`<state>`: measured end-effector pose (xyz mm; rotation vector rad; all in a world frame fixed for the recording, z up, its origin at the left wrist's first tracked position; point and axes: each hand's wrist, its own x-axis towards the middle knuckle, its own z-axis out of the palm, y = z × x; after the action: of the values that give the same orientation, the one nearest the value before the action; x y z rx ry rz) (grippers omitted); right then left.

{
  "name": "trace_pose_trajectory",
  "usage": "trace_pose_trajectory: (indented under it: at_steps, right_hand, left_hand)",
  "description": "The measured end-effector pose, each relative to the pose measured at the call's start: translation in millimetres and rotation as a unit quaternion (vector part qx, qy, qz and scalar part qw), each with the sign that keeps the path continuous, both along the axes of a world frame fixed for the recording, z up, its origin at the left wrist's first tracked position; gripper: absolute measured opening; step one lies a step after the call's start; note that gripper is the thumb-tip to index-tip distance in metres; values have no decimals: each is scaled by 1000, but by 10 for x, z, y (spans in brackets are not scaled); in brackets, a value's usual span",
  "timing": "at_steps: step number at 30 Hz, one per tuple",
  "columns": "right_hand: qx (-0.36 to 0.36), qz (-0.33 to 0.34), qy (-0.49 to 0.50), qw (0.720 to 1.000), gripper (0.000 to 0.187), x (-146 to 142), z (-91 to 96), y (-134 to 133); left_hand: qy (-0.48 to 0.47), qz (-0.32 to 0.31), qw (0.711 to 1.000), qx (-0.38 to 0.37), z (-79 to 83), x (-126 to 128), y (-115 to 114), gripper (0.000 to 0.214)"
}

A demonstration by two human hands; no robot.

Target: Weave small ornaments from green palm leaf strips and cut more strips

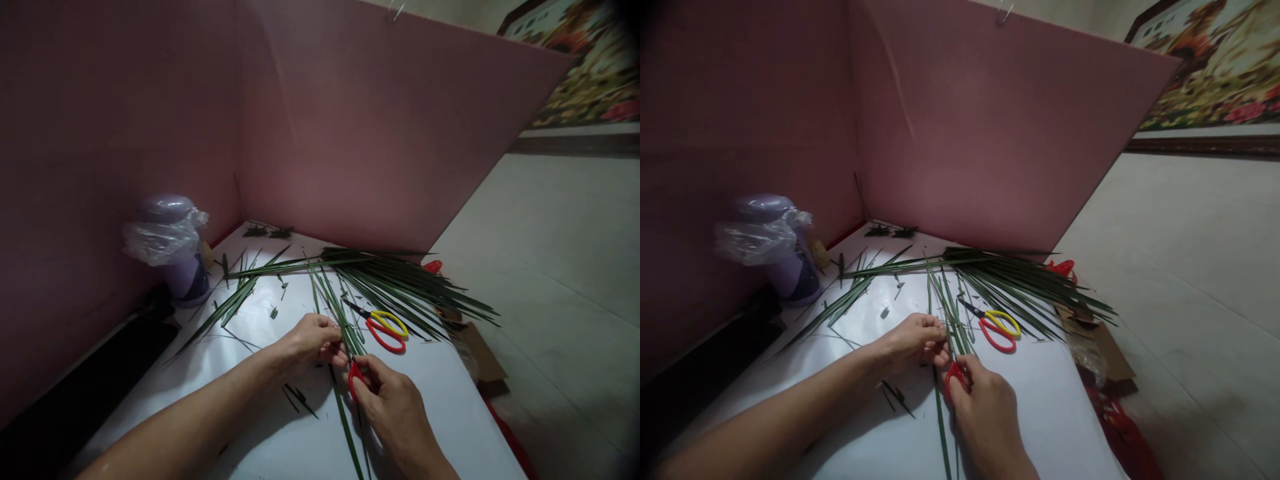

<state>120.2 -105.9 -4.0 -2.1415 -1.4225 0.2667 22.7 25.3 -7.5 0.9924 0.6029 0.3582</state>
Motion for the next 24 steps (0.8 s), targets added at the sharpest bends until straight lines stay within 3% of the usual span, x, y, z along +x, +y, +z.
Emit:
trace_pose_trajectory:
  at_steps: [6,11,15,18,21,24]
  right_hand:
    - [2,-38,29,999,16,38,4,39]
    - [13,-51,37,998,23,254,33,13]
    - [-38,-61,-124,990,27,455,83,46]
    - [-118,-36,-239,963,30,525,98,110]
    - [-183,-17,-293,938,34,529,84,160]
    - [-136,-6,-287,948,35,506,82,214]
  left_hand:
    - [6,2,1000,0,-12,4,7,11]
    - [13,10,1000,11,0,-11,14,11]
    - [36,-5,999,16,21,-24,22,9]
    - [45,-15,999,18,18,-26,31,8]
    - [42,-16,999,20,8,-29,38,8]
    - [38,-16,999,17,6,-39,35,8]
